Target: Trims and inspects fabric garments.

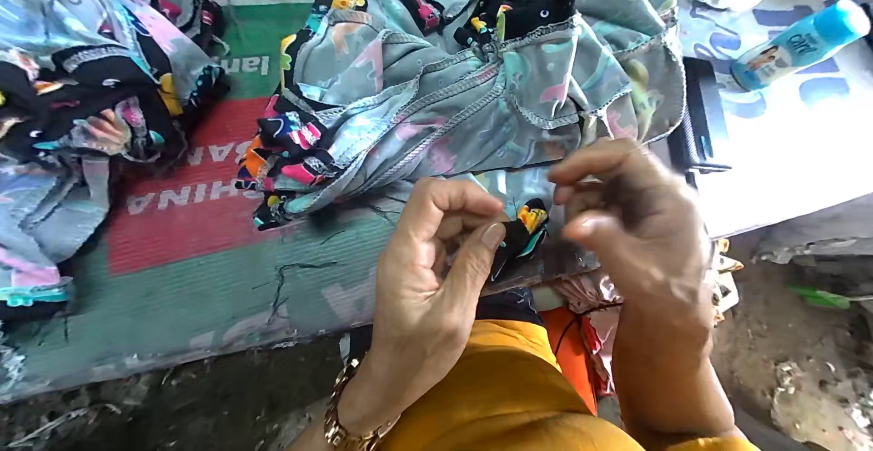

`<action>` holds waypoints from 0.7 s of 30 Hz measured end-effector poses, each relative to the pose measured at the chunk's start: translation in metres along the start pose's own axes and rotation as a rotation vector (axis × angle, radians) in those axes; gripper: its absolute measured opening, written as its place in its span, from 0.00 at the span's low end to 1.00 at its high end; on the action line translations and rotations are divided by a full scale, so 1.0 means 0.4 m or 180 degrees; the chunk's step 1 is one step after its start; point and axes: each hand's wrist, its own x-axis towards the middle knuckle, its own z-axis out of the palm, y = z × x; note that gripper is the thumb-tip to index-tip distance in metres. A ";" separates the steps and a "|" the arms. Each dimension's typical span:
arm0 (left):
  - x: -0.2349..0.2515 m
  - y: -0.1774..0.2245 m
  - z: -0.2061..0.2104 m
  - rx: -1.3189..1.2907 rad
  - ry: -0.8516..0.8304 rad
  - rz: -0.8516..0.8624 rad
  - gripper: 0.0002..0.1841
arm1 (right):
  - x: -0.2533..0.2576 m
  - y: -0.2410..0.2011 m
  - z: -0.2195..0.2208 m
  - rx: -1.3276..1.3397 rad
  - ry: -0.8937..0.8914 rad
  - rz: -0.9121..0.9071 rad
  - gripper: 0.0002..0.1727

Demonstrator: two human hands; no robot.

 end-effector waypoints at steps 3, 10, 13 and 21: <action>-0.001 -0.001 0.001 0.0019 0.0011 0.0001 0.12 | 0.002 0.012 0.031 -0.0051 -0.0016 -0.0295 0.04; -0.001 -0.001 -0.002 0.0071 -0.0043 -0.0010 0.11 | -0.008 0.029 0.009 0.0852 0.0984 -0.0267 0.13; -0.001 -0.001 -0.002 0.0113 -0.0052 -0.0007 0.12 | -0.017 0.031 -0.006 0.0266 0.0504 -0.0250 0.15; -0.011 0.024 -0.019 0.0971 -0.0364 0.0094 0.22 | -0.025 0.028 0.005 -0.0365 -0.0081 -0.0719 0.03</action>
